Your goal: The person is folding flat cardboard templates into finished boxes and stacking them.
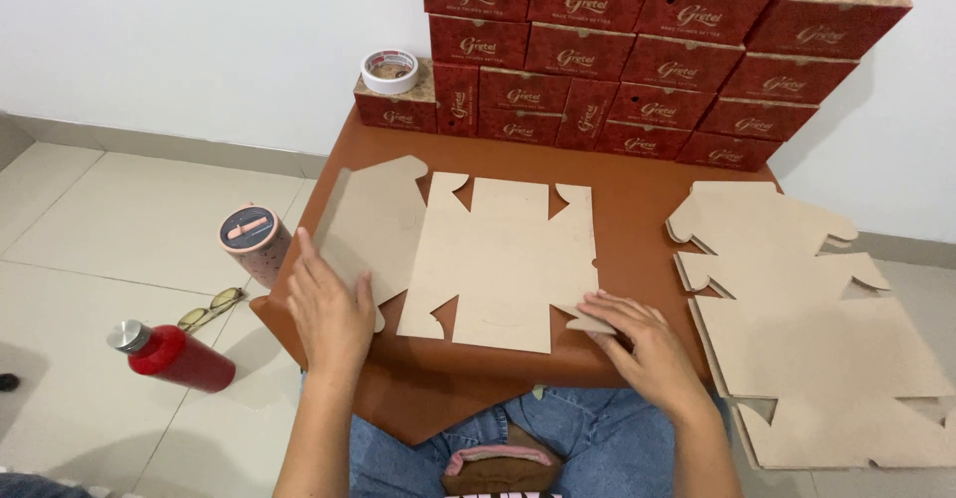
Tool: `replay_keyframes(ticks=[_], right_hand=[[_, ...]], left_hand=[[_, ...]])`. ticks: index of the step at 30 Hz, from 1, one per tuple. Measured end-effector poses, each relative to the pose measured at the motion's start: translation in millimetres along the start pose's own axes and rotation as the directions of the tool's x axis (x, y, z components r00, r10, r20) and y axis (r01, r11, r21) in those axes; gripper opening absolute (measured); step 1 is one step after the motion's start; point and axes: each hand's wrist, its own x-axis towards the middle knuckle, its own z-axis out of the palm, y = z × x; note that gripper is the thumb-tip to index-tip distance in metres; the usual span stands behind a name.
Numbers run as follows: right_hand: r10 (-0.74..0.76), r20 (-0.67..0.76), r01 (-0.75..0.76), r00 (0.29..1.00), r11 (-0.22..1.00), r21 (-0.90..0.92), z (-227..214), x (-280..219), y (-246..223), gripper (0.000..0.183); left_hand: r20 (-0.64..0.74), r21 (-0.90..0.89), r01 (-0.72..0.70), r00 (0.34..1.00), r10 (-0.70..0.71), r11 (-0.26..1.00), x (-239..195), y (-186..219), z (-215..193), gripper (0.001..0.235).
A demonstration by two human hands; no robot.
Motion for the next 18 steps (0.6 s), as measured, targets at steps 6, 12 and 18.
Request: replay_keyframes(ticks=[6, 12, 18], right_hand=[[0.192, -0.165, -0.193, 0.967, 0.981, 0.006, 0.8, 30.9, -24.7, 0.063], [-0.034, -0.337, 0.008, 0.941, 0.997, -0.078, 19.4, 29.2, -23.9, 0.048], [-0.178, -0.073, 0.156, 0.981, 0.958, -0.24, 26.5, -0.3, -24.7, 0.043]], left_hand=[[0.121, 0.068, -0.375, 0.923, 0.366, 0.924, 2.3, 11.8, 22.3, 0.05], [0.328, -0.032, -0.316, 0.893, 0.309, 0.948, 9.9, -4.0, 35.5, 0.048], [0.288, -0.02, -0.325, 0.904, 0.317, 0.945, 8.5, -3.3, 39.9, 0.046]])
